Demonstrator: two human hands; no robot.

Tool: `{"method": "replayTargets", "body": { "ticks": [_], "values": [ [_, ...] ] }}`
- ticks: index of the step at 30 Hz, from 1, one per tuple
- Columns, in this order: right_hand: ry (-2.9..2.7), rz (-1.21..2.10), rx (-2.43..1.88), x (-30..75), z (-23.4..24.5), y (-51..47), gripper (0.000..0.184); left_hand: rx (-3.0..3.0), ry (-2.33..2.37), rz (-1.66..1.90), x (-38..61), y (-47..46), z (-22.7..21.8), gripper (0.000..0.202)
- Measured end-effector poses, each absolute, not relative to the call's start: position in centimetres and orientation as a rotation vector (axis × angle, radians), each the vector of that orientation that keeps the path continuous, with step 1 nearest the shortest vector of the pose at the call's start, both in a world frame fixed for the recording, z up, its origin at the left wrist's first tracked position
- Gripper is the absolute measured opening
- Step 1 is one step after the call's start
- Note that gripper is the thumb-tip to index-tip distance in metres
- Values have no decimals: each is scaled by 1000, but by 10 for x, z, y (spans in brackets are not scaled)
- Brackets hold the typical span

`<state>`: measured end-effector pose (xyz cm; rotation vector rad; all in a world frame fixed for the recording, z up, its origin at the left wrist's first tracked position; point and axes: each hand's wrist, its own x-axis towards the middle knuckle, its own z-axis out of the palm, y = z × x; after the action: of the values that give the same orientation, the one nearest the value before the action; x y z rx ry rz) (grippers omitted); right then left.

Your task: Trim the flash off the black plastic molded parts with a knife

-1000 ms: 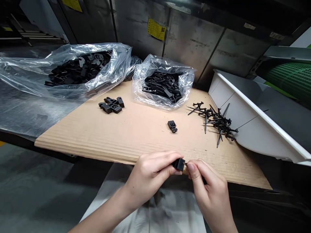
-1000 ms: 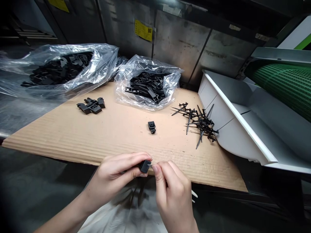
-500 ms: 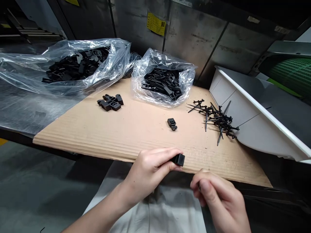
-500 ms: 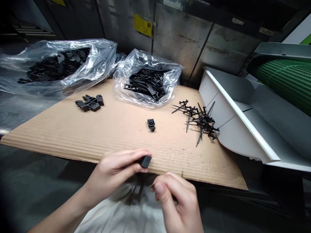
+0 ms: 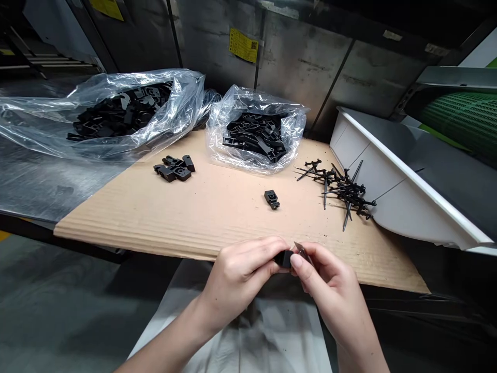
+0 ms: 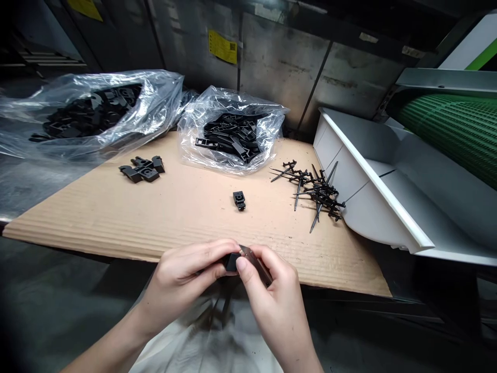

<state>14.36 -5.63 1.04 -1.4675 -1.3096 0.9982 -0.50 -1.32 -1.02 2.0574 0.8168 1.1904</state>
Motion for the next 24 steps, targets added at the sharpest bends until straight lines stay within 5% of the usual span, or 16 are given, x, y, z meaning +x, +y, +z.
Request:
{"method": "replayTargets", "body": {
  "ticks": [6,12,24],
  "values": [
    [-1308,855,-1498,148,3,-62,16,2093,851,1319,-1,-13,-9,23],
    [-1695,298,-1346,154,-10,-78,46,2151,910,1374,3,-15,-13,19],
    [-1950,119,-1495,165,-7,-73,20,2323,960,1489,5,-16,-20,18]
  ]
}}
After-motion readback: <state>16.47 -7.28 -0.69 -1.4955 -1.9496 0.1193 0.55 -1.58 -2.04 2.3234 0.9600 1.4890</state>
